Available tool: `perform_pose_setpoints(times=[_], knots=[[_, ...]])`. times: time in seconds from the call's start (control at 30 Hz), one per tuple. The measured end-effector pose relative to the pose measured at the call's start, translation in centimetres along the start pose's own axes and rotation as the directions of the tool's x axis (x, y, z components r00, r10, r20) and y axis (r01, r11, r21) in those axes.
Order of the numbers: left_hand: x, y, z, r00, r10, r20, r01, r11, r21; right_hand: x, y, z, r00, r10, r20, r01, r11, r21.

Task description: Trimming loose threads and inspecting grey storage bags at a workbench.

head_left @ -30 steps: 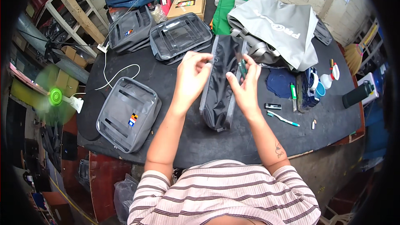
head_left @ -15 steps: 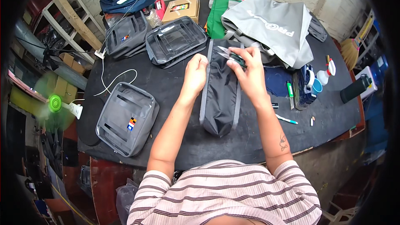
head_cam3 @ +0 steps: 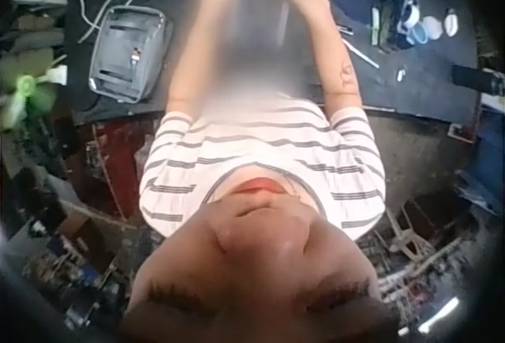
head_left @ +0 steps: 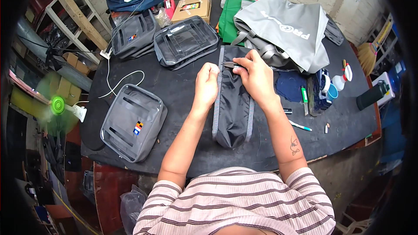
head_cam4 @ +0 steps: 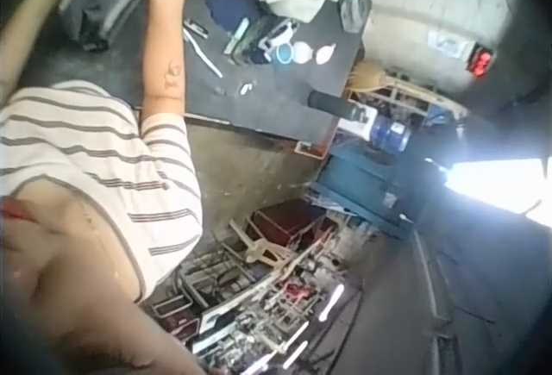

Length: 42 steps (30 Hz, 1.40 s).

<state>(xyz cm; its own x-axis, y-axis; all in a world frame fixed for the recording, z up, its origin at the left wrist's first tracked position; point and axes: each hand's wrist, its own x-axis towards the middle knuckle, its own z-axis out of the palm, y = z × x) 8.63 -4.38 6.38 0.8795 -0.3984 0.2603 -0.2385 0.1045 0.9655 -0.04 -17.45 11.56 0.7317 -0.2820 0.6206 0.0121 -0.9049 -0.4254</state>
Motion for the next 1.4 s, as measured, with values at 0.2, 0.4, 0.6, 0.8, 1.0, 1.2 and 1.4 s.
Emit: perform_pose_setpoints(times=[0.2, 0.4, 0.6, 0.8, 1.0, 1.2, 1.4], knots=[[-0.2, 1.4, -0.1, 0.996, 0.085, -0.036, -0.078, 0.982, 0.173, 0.3, 0.0, 0.5, 1.0, -0.001, -0.007, 0.001, 1.0, 0.007], [-0.8, 1.7, -0.1, 0.975, 0.21, -0.071, -0.183, 0.943, 0.278, -0.5, -0.3, -0.9, 0.999, -0.014, 0.033, 0.007, 0.98, 0.198], [-1.1, 2.5, 0.3, 0.974, 0.216, -0.062, -0.193, 0.945, 0.264, -0.8, -0.3, -1.1, 0.994, -0.107, 0.021, 0.105, 0.991, 0.084], [-1.0, 2.6, 0.4, 0.973, 0.227, -0.044, -0.205, 0.933, 0.295, -0.8, 0.0, -0.9, 0.993, -0.11, 0.043, 0.106, 0.991, 0.081], [-0.9, 1.8, 0.1, 0.955, 0.29, -0.067, -0.264, 0.928, 0.263, -0.9, -0.8, -1.5, 0.997, -0.059, 0.056, 0.052, 0.99, 0.133], [-1.0, 2.4, 0.2, 0.971, 0.235, -0.04, -0.215, 0.936, 0.279, -0.9, -0.1, -1.0, 0.991, -0.111, 0.078, 0.103, 0.989, 0.109], [-1.0, 2.3, 0.1, 0.969, 0.242, -0.047, -0.22, 0.934, 0.282, -1.0, -0.6, -1.6, 0.995, -0.069, 0.074, 0.058, 0.988, 0.143]])
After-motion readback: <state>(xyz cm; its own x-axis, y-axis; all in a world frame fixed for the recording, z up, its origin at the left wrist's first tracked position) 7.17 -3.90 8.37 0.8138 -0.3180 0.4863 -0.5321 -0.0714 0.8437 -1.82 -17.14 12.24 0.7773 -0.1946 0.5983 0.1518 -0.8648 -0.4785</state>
